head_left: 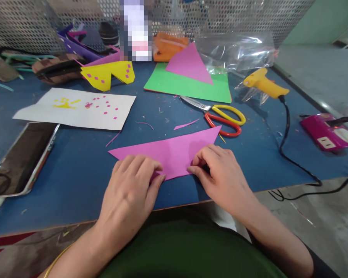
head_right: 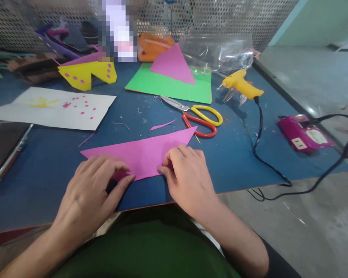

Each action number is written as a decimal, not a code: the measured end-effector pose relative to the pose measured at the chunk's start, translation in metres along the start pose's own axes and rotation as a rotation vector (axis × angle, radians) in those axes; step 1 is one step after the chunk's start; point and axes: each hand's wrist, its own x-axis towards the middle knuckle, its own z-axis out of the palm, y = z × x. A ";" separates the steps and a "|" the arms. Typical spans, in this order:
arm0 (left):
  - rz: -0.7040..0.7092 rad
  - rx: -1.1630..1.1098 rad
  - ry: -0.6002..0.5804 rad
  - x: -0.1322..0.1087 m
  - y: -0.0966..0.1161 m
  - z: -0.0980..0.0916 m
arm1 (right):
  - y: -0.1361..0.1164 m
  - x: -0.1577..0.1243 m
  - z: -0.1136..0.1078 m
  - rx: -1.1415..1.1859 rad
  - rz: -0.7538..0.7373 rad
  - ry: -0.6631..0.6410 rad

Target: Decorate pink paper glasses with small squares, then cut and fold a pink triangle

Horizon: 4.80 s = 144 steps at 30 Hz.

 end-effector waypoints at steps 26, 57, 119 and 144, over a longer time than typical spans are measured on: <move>0.356 0.262 0.023 -0.024 0.026 0.011 | 0.004 -0.001 0.010 -0.075 -0.035 0.125; 0.398 0.380 0.125 -0.031 0.028 0.013 | -0.012 -0.056 0.031 -0.522 -0.526 0.256; 0.175 0.142 0.234 -0.049 0.033 0.046 | -0.010 -0.055 0.053 -0.332 -0.529 0.440; 0.226 0.134 0.255 -0.049 0.026 0.039 | -0.025 -0.052 0.050 -0.298 -0.526 0.464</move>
